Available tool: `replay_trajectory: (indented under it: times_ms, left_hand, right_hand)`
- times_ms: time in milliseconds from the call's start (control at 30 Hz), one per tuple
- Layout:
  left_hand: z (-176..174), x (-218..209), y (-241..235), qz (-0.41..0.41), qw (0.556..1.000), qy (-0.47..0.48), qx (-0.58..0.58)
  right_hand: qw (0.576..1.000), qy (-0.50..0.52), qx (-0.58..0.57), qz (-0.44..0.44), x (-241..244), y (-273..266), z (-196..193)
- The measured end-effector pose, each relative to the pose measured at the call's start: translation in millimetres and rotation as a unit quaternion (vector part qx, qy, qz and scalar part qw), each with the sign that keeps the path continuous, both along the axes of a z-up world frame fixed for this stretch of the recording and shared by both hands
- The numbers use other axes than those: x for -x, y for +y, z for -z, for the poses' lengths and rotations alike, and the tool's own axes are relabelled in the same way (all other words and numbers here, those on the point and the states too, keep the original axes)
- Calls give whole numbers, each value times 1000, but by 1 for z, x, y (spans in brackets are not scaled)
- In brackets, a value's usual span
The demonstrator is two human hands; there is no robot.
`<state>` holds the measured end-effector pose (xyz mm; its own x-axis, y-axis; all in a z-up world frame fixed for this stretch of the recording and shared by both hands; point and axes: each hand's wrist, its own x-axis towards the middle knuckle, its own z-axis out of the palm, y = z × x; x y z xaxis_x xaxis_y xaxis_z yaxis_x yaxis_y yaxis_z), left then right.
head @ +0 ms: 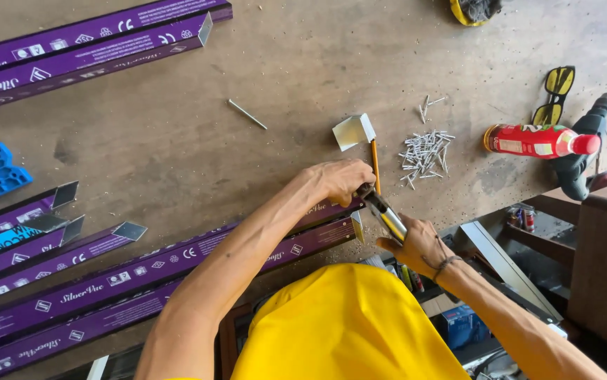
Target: Assembling metal profiles by marking with a pencil, drilling holes, and using a rivet gun.
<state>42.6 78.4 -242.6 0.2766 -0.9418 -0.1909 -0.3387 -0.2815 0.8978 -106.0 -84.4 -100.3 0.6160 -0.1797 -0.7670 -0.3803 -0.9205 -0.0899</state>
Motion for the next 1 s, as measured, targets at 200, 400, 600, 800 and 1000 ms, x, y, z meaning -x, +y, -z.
replay_trajectory:
  times_ms: [200, 400, 600, 800, 1000]
  left_hand:
    - [-6, 0, 5, -3, 1000, -1, 6]
    - [2, 5, 6, 2, 1000, 3, 6]
    - [-13, -2, 10, -3, 1000, -2, 7]
    - [-11, -4, 8, -16, 1000, 17, 14]
    - [-17, -4, 13, -23, 1000, 16, 8]
  right_hand:
    - [997, -72, 11, -8, 9, -2, 18]
    - [982, 12, -5, -191, 27, -58, 37]
    - [981, 143, -132, 26, -12, -32, -38]
    - [991, 88, -93, -35, 13, -43, -2]
    - [996, 1, -88, 7, 3, -15, -15]
